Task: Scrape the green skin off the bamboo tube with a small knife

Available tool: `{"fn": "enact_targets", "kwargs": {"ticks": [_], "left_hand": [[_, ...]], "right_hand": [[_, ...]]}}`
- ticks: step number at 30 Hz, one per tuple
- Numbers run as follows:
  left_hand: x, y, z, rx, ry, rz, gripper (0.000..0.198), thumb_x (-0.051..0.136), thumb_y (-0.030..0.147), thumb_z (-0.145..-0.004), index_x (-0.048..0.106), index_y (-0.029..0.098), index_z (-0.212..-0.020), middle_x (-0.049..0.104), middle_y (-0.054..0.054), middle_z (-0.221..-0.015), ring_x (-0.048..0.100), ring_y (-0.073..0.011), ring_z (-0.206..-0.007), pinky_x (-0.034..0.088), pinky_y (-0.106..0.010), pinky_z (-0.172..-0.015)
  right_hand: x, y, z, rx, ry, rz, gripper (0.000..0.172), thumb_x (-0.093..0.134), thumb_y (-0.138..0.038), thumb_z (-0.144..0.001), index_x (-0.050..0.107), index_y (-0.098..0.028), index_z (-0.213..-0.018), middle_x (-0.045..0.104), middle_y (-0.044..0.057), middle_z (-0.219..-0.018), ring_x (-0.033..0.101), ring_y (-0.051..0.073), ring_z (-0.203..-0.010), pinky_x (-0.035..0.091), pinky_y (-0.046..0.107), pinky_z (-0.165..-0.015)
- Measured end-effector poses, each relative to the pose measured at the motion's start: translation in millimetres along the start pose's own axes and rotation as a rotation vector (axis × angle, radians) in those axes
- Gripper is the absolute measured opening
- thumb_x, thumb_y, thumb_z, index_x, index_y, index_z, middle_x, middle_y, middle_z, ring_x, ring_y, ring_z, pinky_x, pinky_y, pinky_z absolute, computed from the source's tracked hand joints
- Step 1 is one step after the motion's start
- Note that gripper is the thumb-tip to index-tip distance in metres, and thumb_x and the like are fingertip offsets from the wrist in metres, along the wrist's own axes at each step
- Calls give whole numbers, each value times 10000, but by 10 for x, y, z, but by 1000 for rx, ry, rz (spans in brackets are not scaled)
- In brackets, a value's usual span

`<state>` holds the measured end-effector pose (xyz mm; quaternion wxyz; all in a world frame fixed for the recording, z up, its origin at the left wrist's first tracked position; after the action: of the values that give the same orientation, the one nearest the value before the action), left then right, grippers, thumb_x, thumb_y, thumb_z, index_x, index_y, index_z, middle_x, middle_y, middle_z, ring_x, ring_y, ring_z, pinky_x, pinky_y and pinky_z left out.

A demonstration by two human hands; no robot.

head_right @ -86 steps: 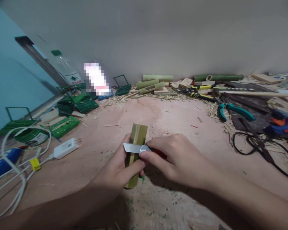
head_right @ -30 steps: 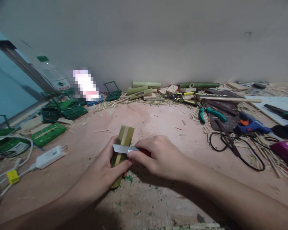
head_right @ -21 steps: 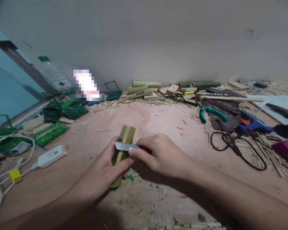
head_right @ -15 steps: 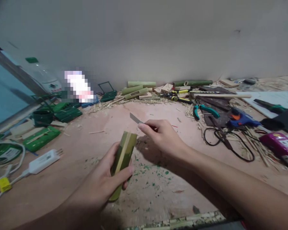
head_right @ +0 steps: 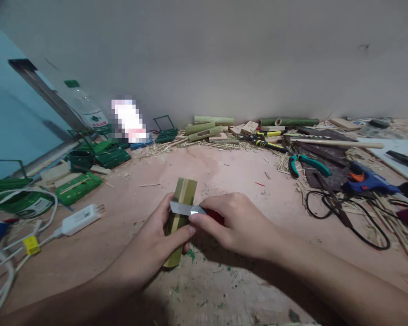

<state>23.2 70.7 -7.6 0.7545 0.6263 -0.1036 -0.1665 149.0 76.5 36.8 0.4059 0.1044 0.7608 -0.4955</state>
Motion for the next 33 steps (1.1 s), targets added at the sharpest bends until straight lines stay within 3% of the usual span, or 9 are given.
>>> {"fn": "enact_targets", "kwargs": {"ticks": [8,14,20,24,26,30,33], "left_hand": [[27,-72,-3,-39,-30,24,353,643,322,-962,440,243,-1241,546,51,-811,524,-105,-636,411,-191,-512],[121,-167,37,-97,-87,47,407,651,333,-960,443,268,-1303,502,65,-807,538,-116,-621,463,-245,-565],[92,-29,47,-23,-92,-21,427,656,317,-972,464,297,-1353,562,30,-912,559,-127,-717,472,-251,-639],[-12,63,-8,9,-22,-27,455,694,296,-944,510,267,-1359,585,27,-863,566,-135,-714,461,-249,-647],[-17,98,-34,30,-25,23,455,733,284,-910,552,229,-1324,636,-1,-912,605,-156,-788,480,-259,-696],[-22,184,-43,126,-9,121,421,782,257,-863,605,183,-1238,707,-66,-1094,654,-222,-1052,500,-320,-934],[-47,151,-30,103,35,206,333,757,291,-886,626,182,-1171,713,-74,-1129,655,-236,-1094,489,-339,-966]], "right_hand": [[6,26,-25,10,-18,-27,376,521,-388,-1075,634,-165,-793,582,-16,-689,502,113,-621,354,248,-619],[-189,172,-73,68,93,-23,435,492,-440,-1076,624,-168,-762,525,-28,-643,452,123,-615,336,267,-604],[-448,398,-100,235,277,-137,425,518,-473,-1034,632,-181,-746,462,-36,-576,419,133,-552,327,289,-553],[-446,400,-79,239,301,-166,419,529,-505,-1025,637,-193,-768,427,-46,-552,390,132,-513,293,292,-510],[-401,369,-62,214,290,-167,420,545,-503,-1026,613,-200,-744,420,-43,-584,395,132,-544,300,287,-520],[-317,291,-44,156,256,-166,423,542,-469,-1043,583,-197,-722,436,-31,-633,406,134,-602,325,273,-552],[-305,255,-47,124,252,-163,395,543,-437,-1043,603,-185,-745,484,-21,-658,438,138,-635,346,268,-580]]}}
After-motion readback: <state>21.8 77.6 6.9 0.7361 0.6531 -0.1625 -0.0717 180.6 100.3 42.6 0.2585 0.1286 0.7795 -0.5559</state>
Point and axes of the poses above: each hand's wrist, its own z-axis away from the middle knuckle, its own x-axis out of the palm, y = z × x, the point moved 9 cm from there along -z, towards the middle knuckle
